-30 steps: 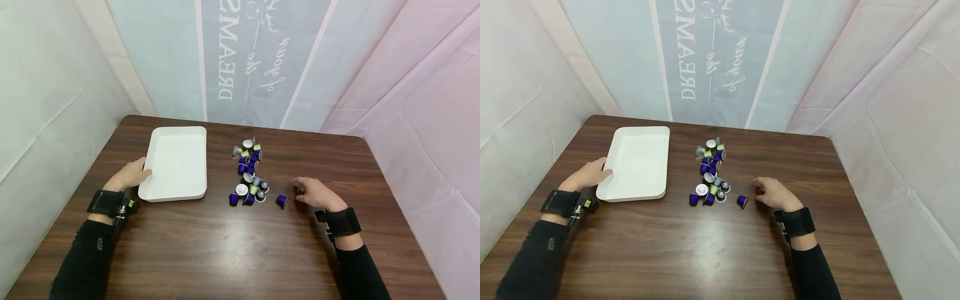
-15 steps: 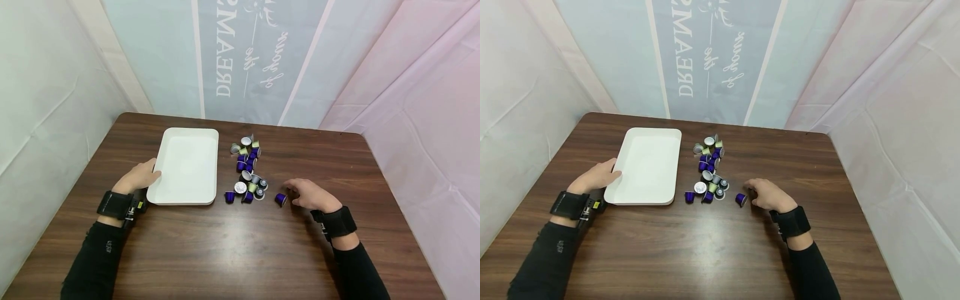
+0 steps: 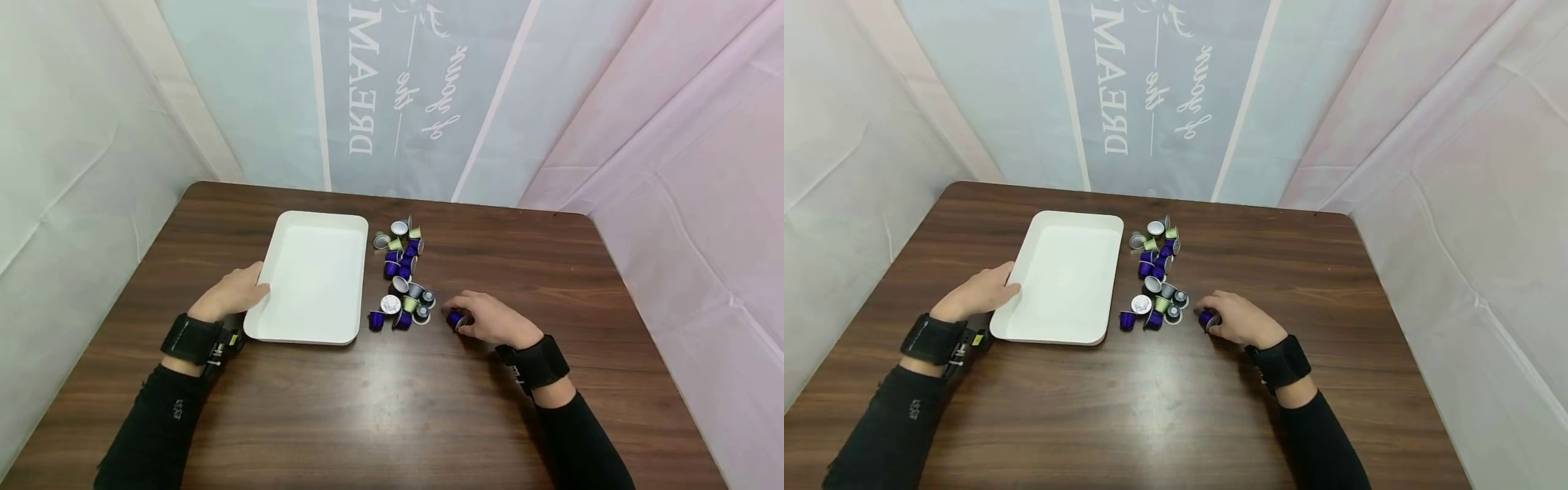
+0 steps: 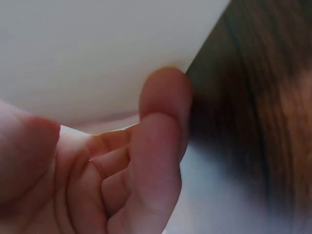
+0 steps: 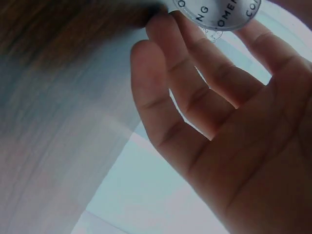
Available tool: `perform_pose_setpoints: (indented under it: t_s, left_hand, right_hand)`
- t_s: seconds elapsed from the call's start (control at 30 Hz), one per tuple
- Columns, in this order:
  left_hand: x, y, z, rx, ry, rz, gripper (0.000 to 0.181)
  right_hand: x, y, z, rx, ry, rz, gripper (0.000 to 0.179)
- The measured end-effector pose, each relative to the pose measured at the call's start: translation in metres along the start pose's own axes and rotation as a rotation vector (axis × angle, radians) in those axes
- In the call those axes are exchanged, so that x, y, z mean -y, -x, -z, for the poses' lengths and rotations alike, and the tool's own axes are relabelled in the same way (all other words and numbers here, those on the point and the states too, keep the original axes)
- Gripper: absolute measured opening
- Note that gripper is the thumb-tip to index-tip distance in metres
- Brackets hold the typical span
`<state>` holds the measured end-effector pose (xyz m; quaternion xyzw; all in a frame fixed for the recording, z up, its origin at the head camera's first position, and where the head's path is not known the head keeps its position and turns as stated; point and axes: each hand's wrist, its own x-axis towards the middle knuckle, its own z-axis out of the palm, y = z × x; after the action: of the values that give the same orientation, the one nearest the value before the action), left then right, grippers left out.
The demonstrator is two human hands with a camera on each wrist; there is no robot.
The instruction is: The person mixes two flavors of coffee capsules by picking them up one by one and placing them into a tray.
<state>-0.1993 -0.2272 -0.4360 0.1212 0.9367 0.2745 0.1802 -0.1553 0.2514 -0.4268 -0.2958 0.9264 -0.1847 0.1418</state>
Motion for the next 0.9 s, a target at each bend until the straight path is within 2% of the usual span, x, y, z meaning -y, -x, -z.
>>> perform_pose_setpoints:
  t_s: [0.23, 0.5, 0.77, 0.9]
  left_hand:
    - [-0.003, -0.001, -0.004, 0.009, -0.017, 0.016, 0.053]
    - [-0.008, 0.001, -0.006, 0.024, -0.024, 0.045, 0.056]
    - [-0.005, -0.001, -0.003, 0.042, 0.027, 0.021, 0.055]
    - [-0.004, -0.001, -0.005, 0.072, 0.066, 0.025, 0.055]
  right_hand:
    - [0.002, -0.002, -0.002, -0.027, -0.003, 0.010, 0.034]
    - [0.001, -0.008, -0.005, -0.083, -0.020, -0.046, 0.028]
    - [0.000, -0.019, -0.003, -0.133, -0.048, -0.040, 0.026]
    - [0.000, -0.022, -0.001, -0.135, -0.045, -0.043, 0.026]
